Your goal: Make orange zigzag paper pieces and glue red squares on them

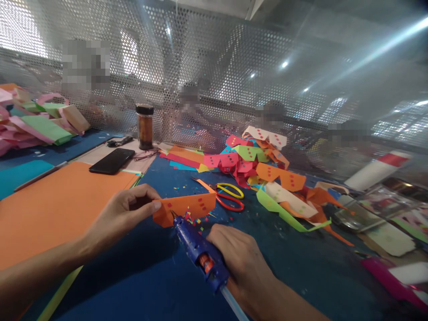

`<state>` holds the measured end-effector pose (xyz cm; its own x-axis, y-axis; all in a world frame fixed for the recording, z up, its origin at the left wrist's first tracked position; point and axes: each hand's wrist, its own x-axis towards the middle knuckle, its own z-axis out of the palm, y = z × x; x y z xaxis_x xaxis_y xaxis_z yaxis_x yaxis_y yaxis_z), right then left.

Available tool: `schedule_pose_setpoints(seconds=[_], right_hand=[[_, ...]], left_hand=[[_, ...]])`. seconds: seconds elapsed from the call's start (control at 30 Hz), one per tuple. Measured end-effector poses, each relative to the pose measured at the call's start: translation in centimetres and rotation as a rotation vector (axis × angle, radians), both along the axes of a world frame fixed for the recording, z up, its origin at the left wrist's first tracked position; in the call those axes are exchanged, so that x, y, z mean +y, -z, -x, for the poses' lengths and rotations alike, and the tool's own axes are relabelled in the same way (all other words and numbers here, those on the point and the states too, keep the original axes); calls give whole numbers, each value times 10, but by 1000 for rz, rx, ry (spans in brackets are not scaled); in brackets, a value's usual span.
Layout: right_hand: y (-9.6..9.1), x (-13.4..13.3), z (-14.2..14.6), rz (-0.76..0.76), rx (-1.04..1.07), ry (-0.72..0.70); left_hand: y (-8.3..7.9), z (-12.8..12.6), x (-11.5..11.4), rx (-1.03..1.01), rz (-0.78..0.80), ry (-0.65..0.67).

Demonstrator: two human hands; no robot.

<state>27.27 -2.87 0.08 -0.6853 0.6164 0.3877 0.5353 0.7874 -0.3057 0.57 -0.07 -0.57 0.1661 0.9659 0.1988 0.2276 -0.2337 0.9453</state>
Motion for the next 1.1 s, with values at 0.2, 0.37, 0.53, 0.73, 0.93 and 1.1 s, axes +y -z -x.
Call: schedule_pose_setpoints(seconds=[0.2, 0.37, 0.53, 0.73, 0.93, 1.1], right_hand=[[-1, 0, 0, 10, 8, -4], [2, 0, 2, -6, 7, -3], [2, 0, 1, -8, 1, -2], [0, 0, 1, -11, -4, 10], [6, 2, 1, -8, 36, 8], [11, 5, 1, 64, 120, 53]], left_hand=[[-2, -1, 0, -13, 7, -3], [-5, -3, -2, -14, 21, -5], [-4, -2, -1, -16, 20, -1], [-2, 0, 0, 8, 0, -5], [0, 0, 1, 38, 0, -27], [-2, -1, 2, 15, 46, -50]])
